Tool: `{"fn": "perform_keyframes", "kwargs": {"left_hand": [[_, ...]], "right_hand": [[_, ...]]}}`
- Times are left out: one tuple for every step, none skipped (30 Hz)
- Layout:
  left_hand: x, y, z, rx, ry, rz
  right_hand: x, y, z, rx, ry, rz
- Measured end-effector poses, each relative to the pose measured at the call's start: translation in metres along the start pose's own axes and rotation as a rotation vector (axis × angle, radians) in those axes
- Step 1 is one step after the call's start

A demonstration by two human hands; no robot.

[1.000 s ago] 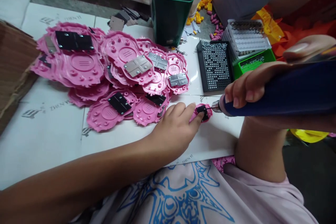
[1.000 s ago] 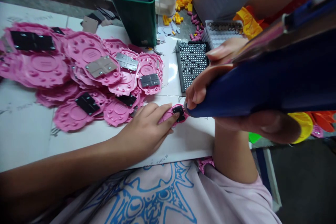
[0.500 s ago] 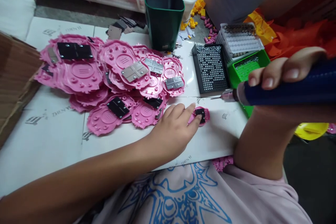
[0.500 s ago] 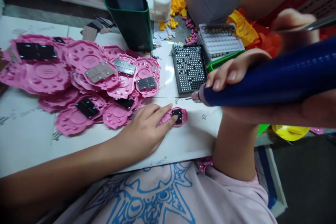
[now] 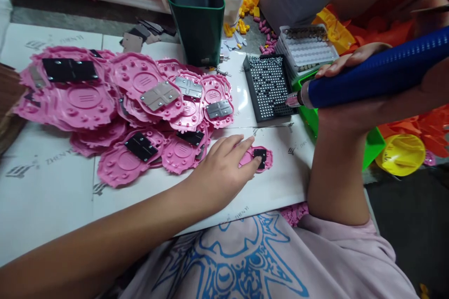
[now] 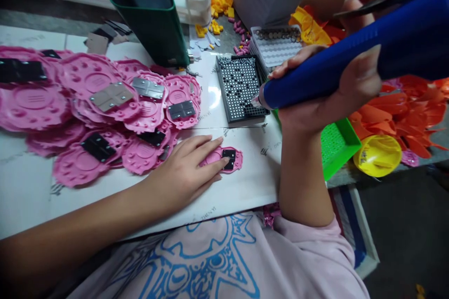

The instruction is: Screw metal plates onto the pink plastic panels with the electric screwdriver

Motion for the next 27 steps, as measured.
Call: {"fn": "perform_keyframes", "kwargs": {"left_hand": [[-0.0004, -0.0002, 0.0004, 0.0, 0.003, -0.009], [-0.0009, -0.0003, 0.0008, 0.0, 0.007, -0.013], [-0.0013, -0.0004, 0.0011, -0.001, 0.012, -0.015], [-0.0018, -0.0004, 0.0012, -0.002, 0.016, -0.014], [-0.0021, -0.0003, 0.0013, -0.003, 0.02, -0.011], [-0.0025, -0.0003, 0.0014, -0.004, 0.023, -0.006], [-0.0027, -0.0003, 0.0016, -0.002, 0.024, 0.0], [-0.0028, -0.0003, 0.0017, 0.0, 0.023, 0.004], [-0.0028, -0.0003, 0.0017, 0.0, 0.023, 0.007], [-0.0027, -0.0003, 0.0017, 0.0, 0.023, 0.009], [-0.0024, -0.0003, 0.0017, 0.0, 0.022, 0.008], [-0.0022, -0.0002, 0.0016, -0.001, 0.019, 0.006], [-0.002, -0.0002, 0.0016, -0.002, 0.015, 0.005], [-0.002, -0.0001, 0.0016, -0.002, 0.01, 0.003], [-0.002, -0.0001, 0.0017, -0.002, 0.006, 0.0], [-0.0018, -0.0001, 0.0017, -0.004, 0.003, -0.008], [-0.0017, -0.0001, 0.0017, -0.009, 0.002, -0.015], [-0.0017, -0.0001, 0.0016, -0.013, 0.004, -0.021], [-0.0017, -0.0002, 0.0016, -0.016, 0.007, -0.026], [-0.0016, -0.0002, 0.0017, -0.017, 0.009, -0.029], [-0.0016, -0.0002, 0.0019, -0.014, 0.009, -0.028], [-0.0017, -0.0002, 0.002, -0.012, 0.008, -0.024], [-0.0017, -0.0001, 0.0021, -0.01, 0.007, -0.022], [-0.0016, 0.0, 0.0022, -0.008, 0.007, -0.02], [-0.0016, 0.0, 0.0022, -0.007, 0.007, -0.018], [-0.0017, 0.0001, 0.002, -0.009, 0.009, -0.016], [-0.0019, 0.0001, 0.0019, -0.011, 0.01, -0.015]], "right_hand": [[0.0019, 0.0013, 0.0085, 0.187, -0.034, -0.031], [0.0024, 0.0013, 0.0142, 0.319, -0.077, -0.04], [0.0021, 0.0012, 0.0167, 0.387, -0.116, -0.034], [0.0012, 0.0017, 0.0158, 0.391, -0.14, -0.012], [0.0003, 0.0018, 0.015, 0.388, -0.144, 0.011], [-0.0008, 0.0013, 0.0145, 0.385, -0.14, 0.038], [-0.0016, 0.0004, 0.0146, 0.386, -0.13, 0.057], [-0.0028, -0.0005, 0.0143, 0.378, -0.121, 0.083], [-0.0037, -0.0014, 0.0142, 0.374, -0.112, 0.103], [-0.0044, -0.002, 0.0138, 0.367, -0.111, 0.119], [-0.0046, -0.0024, 0.0141, 0.373, -0.118, 0.125], [-0.0041, -0.0023, 0.0144, 0.383, -0.129, 0.12], [-0.0035, -0.0018, 0.0147, 0.395, -0.134, 0.114], [-0.0026, -0.0009, 0.0149, 0.407, -0.133, 0.107], [-0.0018, 0.0002, 0.0148, 0.414, -0.131, 0.102], [-0.0014, 0.0014, 0.0144, 0.415, -0.125, 0.105], [-0.0011, 0.0025, 0.0142, 0.415, -0.112, 0.11], [-0.0015, 0.0033, 0.0139, 0.41, -0.1, 0.124], [-0.0024, 0.0038, 0.0137, 0.405, -0.094, 0.146], [-0.0032, 0.004, 0.0139, 0.403, -0.094, 0.162], [-0.0036, 0.004, 0.0142, 0.404, -0.1, 0.174], [-0.0033, 0.0041, 0.0145, 0.406, -0.113, 0.175], [-0.0023, 0.0044, 0.0144, 0.402, -0.137, 0.166], [-0.0008, 0.0048, 0.0141, 0.398, -0.16, 0.154], [0.0008, 0.0053, 0.0136, 0.392, -0.174, 0.145], [0.0017, 0.0057, 0.0128, 0.383, -0.179, 0.147], [0.0022, 0.006, 0.0121, 0.377, -0.176, 0.154]]}}
Point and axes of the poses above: each hand's wrist, its own y-axis towards the middle knuckle, its own x-axis out of the back of the hand, z = x × y, the point moved 6 cm from there along y, towards the middle knuckle, and after that the axes turned 6 degrees about x, right-handed, at the moved point
